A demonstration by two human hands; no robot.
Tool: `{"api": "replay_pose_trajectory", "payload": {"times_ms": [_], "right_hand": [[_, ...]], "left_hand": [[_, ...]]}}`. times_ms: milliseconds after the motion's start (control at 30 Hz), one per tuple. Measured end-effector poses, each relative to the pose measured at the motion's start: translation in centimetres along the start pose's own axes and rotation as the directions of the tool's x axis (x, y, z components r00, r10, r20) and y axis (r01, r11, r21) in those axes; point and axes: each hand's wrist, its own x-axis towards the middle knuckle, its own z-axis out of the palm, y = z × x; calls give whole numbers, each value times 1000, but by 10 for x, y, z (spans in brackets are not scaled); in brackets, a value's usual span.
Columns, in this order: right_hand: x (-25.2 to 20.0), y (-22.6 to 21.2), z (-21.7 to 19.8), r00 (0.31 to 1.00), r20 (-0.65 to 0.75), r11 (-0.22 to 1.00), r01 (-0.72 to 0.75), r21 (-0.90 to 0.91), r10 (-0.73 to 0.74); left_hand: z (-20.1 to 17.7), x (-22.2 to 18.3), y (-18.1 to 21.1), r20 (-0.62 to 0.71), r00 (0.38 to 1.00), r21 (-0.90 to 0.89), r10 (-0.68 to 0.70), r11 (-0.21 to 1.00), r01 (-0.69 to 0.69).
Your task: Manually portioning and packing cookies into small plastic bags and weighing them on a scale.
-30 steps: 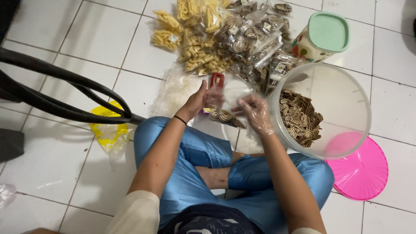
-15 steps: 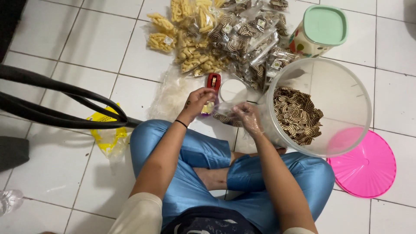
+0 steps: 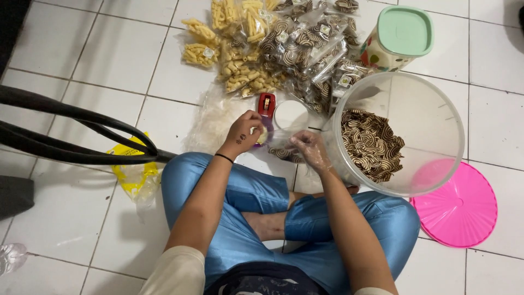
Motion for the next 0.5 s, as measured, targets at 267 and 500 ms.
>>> {"api": "replay_pose_trajectory", "payload": {"times_ms": [267, 500], "right_hand": [[-4, -10, 0, 998, 62, 993, 15, 116, -23], [7, 16, -7, 998, 21, 940, 56, 336, -67]], "left_hand": [[18, 18, -56, -135, 968, -744, -211, 667, 42], [26, 10, -16, 146, 964, -614, -223, 744, 265]]}}
